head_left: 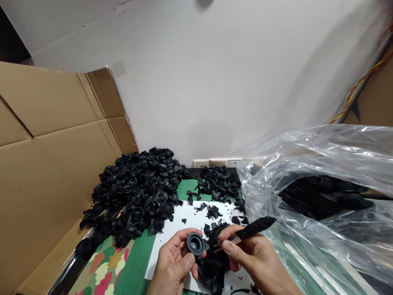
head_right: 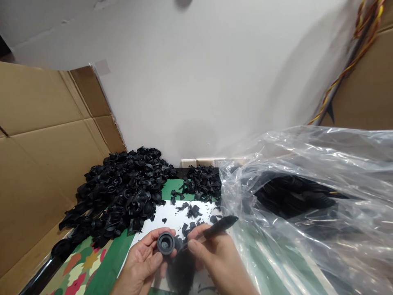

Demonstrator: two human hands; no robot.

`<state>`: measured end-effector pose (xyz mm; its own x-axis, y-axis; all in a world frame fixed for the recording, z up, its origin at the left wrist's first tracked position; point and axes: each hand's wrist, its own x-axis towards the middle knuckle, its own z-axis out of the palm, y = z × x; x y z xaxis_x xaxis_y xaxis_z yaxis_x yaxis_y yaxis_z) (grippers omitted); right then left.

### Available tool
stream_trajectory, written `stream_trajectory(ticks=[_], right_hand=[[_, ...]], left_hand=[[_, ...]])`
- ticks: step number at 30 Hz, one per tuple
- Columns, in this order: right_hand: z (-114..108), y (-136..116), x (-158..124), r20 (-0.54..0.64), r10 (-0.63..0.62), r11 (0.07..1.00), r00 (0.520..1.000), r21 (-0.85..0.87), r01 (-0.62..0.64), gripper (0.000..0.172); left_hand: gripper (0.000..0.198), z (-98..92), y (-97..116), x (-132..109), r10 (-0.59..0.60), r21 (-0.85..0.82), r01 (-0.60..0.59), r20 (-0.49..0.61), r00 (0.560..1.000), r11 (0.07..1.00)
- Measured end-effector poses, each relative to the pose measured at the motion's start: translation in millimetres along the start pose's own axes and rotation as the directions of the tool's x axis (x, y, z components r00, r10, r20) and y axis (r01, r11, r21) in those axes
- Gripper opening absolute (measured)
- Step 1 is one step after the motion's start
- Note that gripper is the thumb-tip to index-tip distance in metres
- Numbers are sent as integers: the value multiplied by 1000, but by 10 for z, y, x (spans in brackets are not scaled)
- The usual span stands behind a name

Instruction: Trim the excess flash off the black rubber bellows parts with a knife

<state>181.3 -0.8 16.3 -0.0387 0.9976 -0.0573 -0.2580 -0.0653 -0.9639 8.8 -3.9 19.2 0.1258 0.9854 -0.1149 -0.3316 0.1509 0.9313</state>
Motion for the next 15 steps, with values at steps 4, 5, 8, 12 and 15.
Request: stream_trajectory(ticks=[4,5,8,12,15], right_hand=[[8,-2,-9,-11,-15,1000,1000,-4,15,34],[12,-5,-11,-13,-14,1000,1000,-1,14,34],[26,-23,-22,-18,-11,1000,1000,19,11,35],[27,-36,-35,-9,-13,1000,1000,28,14,35],[10,-18,-36,7,-11,999,1000,40,11,35]], left_hand=[[40,12,2,14,13,9,-13,-2,1000,1000],[40,16,7,16,12,14,-12,-3,1000,1000],[41,22,21,22,17,22,-17,0,1000,1000],[41,15,42,47,46,39,-47,10,999,998],[39,10,61,80,51,68,-51,2,999,996]])
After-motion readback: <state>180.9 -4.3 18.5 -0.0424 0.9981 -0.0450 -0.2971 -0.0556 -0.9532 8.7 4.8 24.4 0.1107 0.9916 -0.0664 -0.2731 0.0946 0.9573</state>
